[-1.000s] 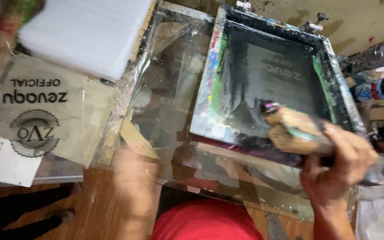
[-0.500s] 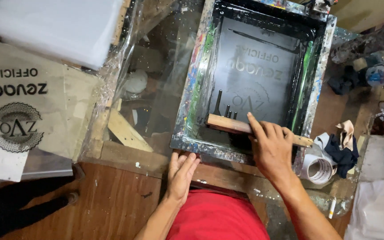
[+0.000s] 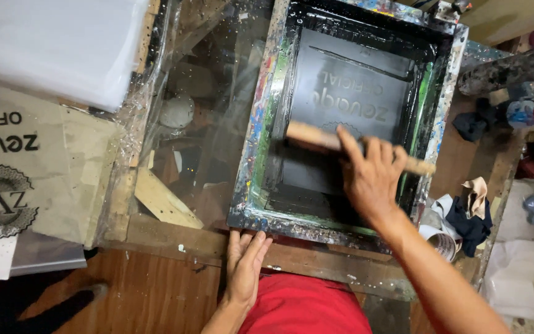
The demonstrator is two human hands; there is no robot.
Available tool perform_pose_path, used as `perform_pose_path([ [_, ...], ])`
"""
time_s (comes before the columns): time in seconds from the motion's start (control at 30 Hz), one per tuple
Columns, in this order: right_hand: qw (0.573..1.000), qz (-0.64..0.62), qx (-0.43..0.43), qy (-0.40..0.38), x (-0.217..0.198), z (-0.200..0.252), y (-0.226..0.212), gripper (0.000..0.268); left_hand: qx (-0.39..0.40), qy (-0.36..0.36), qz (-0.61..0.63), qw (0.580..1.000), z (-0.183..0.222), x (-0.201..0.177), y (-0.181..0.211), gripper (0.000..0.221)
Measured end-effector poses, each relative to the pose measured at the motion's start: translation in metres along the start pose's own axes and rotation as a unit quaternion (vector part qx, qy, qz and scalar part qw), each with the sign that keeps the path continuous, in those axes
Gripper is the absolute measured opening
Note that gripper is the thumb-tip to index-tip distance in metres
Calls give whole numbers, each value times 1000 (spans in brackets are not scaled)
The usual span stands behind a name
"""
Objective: Manual screen printing of a logo onto clear plastic bags using a screen frame and a squeegee.
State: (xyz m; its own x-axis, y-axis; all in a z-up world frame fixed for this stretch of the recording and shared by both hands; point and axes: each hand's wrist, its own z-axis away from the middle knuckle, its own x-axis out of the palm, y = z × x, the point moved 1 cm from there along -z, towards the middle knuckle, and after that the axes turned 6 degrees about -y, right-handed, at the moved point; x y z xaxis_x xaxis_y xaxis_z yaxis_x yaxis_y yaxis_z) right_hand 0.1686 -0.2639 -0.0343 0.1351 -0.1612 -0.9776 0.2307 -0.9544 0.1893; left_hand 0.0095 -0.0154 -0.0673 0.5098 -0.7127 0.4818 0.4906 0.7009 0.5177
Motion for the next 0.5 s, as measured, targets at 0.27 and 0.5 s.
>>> perform_pose_path([
  [0.27, 1000, -12, -14, 6, 24, -142, 68, 74, -33, 27, -21, 999, 8, 20, 18, 62],
  [0.5, 994, -87, -70, -15, -3, -150, 80, 76, -10, 16, -43, 999, 13, 10, 19, 45],
])
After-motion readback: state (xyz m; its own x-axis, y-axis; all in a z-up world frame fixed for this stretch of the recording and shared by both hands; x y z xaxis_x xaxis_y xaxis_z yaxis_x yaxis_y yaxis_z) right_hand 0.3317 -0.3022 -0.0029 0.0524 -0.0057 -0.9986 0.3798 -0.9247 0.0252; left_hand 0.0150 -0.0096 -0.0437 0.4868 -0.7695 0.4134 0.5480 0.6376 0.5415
